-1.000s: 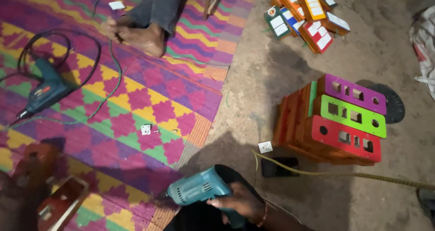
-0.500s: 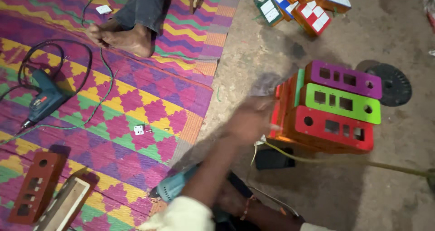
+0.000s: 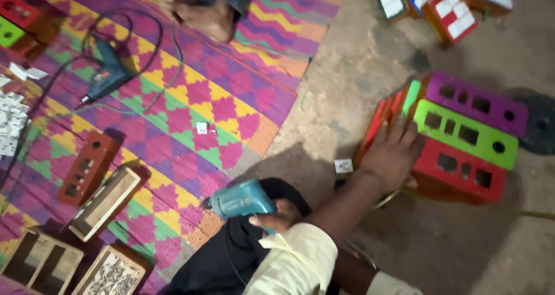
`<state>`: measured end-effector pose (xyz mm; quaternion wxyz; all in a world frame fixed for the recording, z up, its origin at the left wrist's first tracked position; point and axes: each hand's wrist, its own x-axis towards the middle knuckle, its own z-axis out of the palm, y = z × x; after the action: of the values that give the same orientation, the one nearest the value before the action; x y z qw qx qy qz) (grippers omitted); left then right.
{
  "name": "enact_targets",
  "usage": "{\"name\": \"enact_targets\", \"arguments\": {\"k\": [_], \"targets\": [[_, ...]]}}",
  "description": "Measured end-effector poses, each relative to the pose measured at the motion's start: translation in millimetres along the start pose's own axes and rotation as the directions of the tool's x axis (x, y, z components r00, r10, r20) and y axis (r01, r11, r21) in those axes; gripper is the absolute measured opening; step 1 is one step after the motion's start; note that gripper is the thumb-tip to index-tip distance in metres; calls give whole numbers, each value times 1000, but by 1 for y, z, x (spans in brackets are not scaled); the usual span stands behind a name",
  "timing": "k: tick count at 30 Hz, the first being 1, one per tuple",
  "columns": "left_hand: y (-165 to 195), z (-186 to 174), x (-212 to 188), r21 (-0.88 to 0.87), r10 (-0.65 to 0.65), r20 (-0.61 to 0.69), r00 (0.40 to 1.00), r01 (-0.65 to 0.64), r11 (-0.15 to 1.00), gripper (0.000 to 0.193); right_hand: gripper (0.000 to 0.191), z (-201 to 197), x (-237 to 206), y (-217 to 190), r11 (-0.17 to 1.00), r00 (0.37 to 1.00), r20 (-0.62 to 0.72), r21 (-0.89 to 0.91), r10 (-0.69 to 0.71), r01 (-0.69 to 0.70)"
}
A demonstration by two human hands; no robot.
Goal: The person uses a corded electric drill to drive screws into colorful plastic electrical switchboard frames. They pick up frames, align them, and fasten them to wooden bases, then place the assembled units into a stack.
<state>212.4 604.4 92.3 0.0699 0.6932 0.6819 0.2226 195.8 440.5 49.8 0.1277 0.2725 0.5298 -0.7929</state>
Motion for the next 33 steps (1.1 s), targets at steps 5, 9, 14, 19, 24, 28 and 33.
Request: {"name": "enact_targets", "arguments": {"k": [5, 9, 14, 19, 24, 28, 33], "targets": [[7, 19, -9, 142, -2, -211, 978, 33, 989, 93, 36, 2, -8, -13, 998, 1000, 8, 67, 10, -11], [7, 6, -35, -38, -5, -36, 999, 3, 999, 94, 38, -4, -3, -1, 998, 999, 2, 42, 48, -48], [-31, -54, -106, -234, 22, -318, 948, -101, 967, 86, 36, -11, 19, 30, 974, 973, 37, 37, -227, 225], [-116, -120, -249, -344, -545, -344, 764, 438, 831, 77, 33, -4, 17, 28, 984, 994, -60, 152, -88, 96], [-199, -144, -432, -51, -649, -585, 486, 777, 627, 88, 37, 16, 5, 1, 999, 996, -67, 3, -51, 52], [-233, -106, -532, -16, -729, -530, 433, 855, 519, 93, 41, 31, 8, -16, 997, 991, -131, -72, 28, -38], [-246, -65, -561, -192, -875, -371, 310, 897, 399, 90, 35, 43, 26, -35, 955, 988, -126, -293, -91, 51]]}}
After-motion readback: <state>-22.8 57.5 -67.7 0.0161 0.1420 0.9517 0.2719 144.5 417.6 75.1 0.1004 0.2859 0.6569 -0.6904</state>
